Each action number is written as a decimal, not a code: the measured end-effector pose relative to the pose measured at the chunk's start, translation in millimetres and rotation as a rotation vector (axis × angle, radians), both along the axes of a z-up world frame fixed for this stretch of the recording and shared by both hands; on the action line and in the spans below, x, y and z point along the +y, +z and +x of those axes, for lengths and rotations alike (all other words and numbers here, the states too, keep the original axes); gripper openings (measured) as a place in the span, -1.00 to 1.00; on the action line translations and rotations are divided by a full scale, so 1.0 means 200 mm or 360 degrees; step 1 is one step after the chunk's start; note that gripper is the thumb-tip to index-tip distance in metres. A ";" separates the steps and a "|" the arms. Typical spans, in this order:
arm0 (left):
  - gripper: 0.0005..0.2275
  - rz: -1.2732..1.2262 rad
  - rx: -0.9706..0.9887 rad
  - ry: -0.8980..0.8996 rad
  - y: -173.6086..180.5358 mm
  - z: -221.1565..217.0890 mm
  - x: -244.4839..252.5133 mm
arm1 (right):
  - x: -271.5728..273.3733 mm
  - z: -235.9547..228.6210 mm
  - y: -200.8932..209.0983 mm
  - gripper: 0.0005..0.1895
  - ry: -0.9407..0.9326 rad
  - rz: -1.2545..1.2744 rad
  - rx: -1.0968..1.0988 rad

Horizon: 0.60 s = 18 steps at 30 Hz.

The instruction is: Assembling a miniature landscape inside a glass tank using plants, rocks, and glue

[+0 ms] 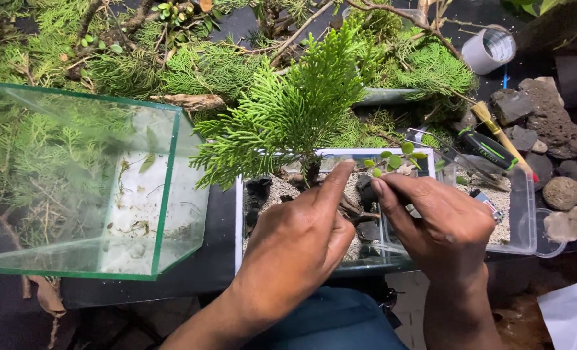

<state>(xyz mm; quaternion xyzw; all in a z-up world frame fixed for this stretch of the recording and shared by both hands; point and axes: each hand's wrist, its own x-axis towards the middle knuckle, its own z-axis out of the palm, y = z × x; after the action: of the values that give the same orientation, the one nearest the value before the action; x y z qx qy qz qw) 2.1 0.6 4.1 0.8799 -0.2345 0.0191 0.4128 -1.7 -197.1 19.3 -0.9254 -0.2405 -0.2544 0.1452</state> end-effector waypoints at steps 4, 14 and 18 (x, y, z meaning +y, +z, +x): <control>-0.45 -0.0039 -0.0033 0.0005 -0.01 0.00 0.00 | 0.00 -0.01 0.01 -0.94 -0.0006 0.0033 0.0040; -0.47 -0.0007 -0.0121 0.0028 0.03 -0.01 0.00 | -0.13 -0.09 0.05 -0.91 -0.0053 0.0496 0.0307; -0.44 -0.0053 -0.0093 -0.0003 0.06 -0.01 -0.01 | -0.32 -0.13 -0.02 -0.81 -0.0182 0.0854 0.0274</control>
<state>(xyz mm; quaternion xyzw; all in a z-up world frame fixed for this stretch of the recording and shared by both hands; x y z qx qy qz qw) -0.8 -2.0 16.6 0.8718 -0.2470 0.0483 0.4203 -28.7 -261.0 15.1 -0.8841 -0.0989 -0.2372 0.3902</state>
